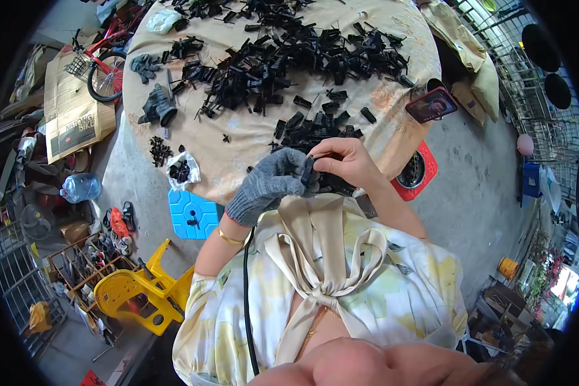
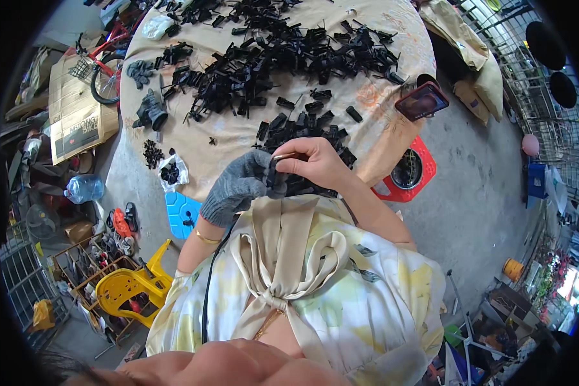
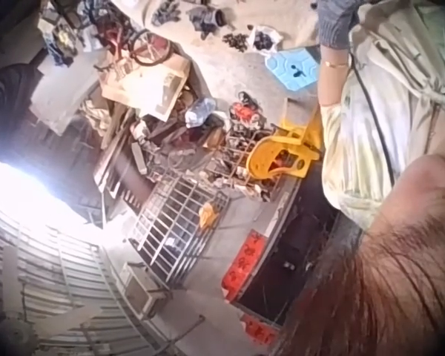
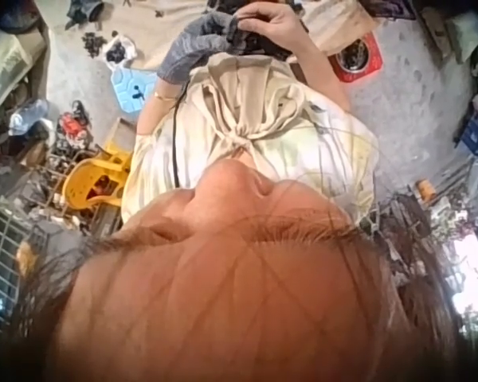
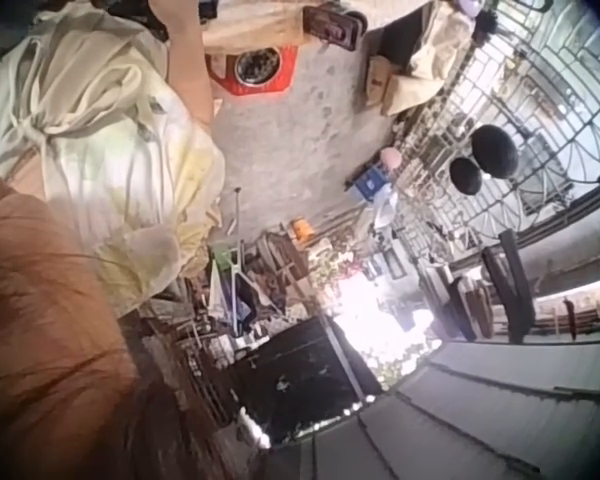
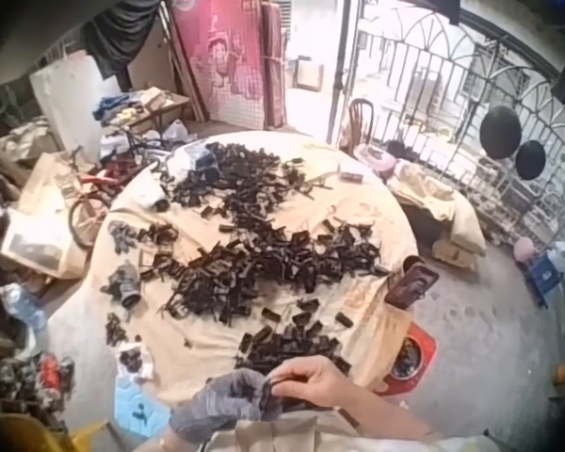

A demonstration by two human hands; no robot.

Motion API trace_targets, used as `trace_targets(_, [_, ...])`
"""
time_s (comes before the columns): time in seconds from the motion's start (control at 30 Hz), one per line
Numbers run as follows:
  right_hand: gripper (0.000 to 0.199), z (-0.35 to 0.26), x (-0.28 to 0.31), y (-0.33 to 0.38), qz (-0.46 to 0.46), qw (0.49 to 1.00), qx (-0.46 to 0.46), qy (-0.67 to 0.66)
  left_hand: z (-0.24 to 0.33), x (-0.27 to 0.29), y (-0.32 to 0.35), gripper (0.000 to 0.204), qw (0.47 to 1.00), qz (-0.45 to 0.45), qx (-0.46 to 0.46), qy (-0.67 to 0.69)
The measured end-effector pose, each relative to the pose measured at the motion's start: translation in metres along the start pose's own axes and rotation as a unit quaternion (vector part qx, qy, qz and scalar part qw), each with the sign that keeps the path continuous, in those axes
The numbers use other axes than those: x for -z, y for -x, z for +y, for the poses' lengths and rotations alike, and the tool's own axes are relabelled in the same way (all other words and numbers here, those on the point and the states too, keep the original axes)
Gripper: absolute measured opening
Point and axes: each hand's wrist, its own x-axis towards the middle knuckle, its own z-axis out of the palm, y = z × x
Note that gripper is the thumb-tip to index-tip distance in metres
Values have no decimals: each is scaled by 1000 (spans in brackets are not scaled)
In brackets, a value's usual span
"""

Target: Sorting small black plastic components on a circular table.

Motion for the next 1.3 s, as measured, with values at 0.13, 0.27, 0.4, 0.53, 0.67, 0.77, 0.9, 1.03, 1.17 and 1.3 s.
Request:
trace_targets(0.13, [15,0,2,-4,-73,997,31,5,15,-7,-3,27,993,10,62,-104])
trace_targets(0.27, [16,-4,-10,-4,-27,998,40,48,-3,5,-4,24,993,26,-19,-116])
trace_targets(0.4, [12,2,-13,3,64,993,51,89,-8,3,-4,20,991,89,-57,-83])
trace_targets(0.53, [11,-1,-19,3,49,984,29,168,-10,-5,-5,28,972,145,-135,-126])
trace_targets(0.67, [11,-5,-22,2,50,984,22,170,-14,-2,-2,36,953,161,-161,-198])
trace_targets(0.77, [11,-9,-25,0,43,984,-7,171,-22,3,-3,28,927,168,-232,-243])
trace_targets(0.9, [11,8,-20,-7,38,993,-58,100,-15,1,-5,27,818,174,-340,-430])
trace_targets(1.03, [14,13,-4,-19,-41,983,-77,161,-18,10,-7,31,770,144,-321,-532])
trace_targets(1.17, [31,19,38,-62,-48,937,-41,343,-35,29,-18,37,782,179,-249,-543])
trace_targets(1.3, [27,66,60,-114,117,802,10,586,-38,27,-23,45,748,110,-243,-608])
